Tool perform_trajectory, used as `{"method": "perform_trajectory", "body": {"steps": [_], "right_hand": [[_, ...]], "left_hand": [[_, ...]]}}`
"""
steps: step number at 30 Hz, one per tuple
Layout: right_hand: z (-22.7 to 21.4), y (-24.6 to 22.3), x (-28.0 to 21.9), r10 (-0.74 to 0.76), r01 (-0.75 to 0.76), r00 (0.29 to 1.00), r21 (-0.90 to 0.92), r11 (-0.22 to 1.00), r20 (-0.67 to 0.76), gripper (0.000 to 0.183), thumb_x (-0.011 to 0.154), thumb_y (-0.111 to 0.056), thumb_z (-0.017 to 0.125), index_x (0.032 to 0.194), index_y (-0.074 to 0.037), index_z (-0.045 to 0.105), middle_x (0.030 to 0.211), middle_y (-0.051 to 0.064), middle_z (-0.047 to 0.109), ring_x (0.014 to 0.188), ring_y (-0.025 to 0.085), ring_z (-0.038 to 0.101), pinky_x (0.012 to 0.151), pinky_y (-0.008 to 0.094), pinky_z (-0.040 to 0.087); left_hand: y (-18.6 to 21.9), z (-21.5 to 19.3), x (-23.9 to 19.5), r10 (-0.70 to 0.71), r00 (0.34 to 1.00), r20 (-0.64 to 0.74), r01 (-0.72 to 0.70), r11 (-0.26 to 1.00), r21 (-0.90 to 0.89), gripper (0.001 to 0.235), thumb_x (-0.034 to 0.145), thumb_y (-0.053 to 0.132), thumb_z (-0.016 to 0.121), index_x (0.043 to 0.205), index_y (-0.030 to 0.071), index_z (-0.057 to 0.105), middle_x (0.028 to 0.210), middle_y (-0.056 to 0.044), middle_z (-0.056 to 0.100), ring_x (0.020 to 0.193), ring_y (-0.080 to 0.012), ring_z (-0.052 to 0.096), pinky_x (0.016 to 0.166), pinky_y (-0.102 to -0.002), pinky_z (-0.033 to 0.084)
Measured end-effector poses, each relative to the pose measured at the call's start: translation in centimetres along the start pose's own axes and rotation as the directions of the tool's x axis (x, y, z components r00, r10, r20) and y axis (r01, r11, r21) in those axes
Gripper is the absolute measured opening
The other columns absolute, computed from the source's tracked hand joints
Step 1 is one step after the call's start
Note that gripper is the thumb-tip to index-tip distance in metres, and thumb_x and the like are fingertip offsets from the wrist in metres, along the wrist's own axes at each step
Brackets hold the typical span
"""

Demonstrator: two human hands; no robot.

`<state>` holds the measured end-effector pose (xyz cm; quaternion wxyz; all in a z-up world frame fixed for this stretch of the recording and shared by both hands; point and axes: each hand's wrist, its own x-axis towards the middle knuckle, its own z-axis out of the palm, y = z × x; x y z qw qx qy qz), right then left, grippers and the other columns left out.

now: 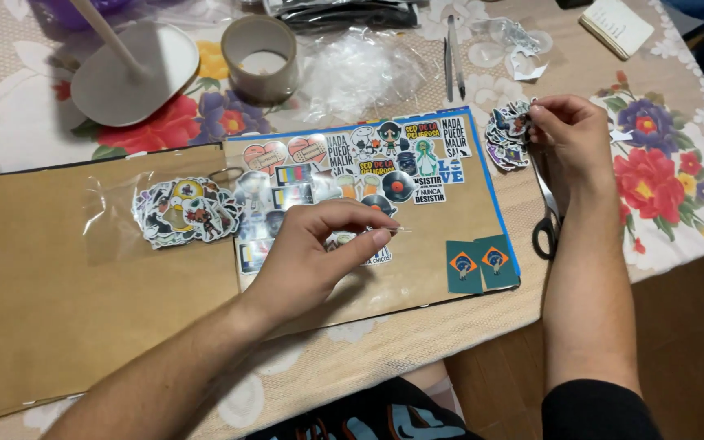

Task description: Decorating a scrapbook by peeling and applying various stickers and trimming them with scissors.

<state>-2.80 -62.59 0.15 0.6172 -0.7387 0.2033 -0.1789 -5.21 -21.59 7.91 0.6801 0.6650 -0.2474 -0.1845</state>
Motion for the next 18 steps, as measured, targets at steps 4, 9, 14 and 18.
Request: {"method": "perform_trajectory", "body": {"steps": [4,9,14,18], "right_hand": [[-0.2,0.4,0.4,0.048,-0.046,0.996,0.026,0.999,-0.069,0.009,0.09,-0.011,0.081,0.096,-0.014,0.074,0.076,-0.002,0.067,0.064,0.006,0.059,0.053,0.02,0.046],[-0.6,-0.5,0.1,0.106,-0.113,0.991,-0.076,0.991,-0.082,0.01,0.093,-0.011,0.076,0.102,-0.015,0.074,0.092,-0.004,0.073,0.08,0.005,0.066,0.068,0.017,0.054],[-0.5,-0.2,0.3,0.13,-0.143,0.986,-0.124,0.982,-0.107,0.01,0.092,-0.012,0.078,0.1,-0.018,0.074,0.083,-0.007,0.07,0.068,0.001,0.057,0.059,0.015,0.046],[0.6,-1.1,-0.9,0.062,-0.071,0.993,-0.087,0.994,-0.104,0.016,0.086,-0.008,0.081,0.1,-0.012,0.074,0.083,-0.005,0.068,0.076,0.002,0.067,0.078,0.014,0.061]], "left_hand": [[1.1,0.5,0.2,0.003,1.0,0.022,-0.003,1.0,0.004,0.015,0.089,0.018,0.071,0.1,0.01,0.078,0.099,-0.002,0.078,0.088,-0.0088,0.067,0.078,-0.023,0.052],[1.5,1.4,0.3,0.0,0.999,0.035,0.001,0.999,-0.035,0.018,0.089,0.017,0.071,0.104,0.01,0.077,0.101,-0.003,0.078,0.09,-0.0087,0.067,0.079,-0.022,0.052],[1.5,1.2,0.1,0.057,0.998,0.02,-0.056,0.998,-0.027,0.012,0.091,0.018,0.069,0.098,0.01,0.075,0.096,-0.002,0.077,0.089,-0.0092,0.068,0.079,-0.023,0.053],[1.4,1.1,0.0,0.108,0.994,0.009,-0.108,0.994,0.007,0.012,0.093,0.019,0.067,0.097,0.009,0.073,0.094,-0.002,0.076,0.09,-0.0103,0.069,0.082,-0.024,0.054]]}}
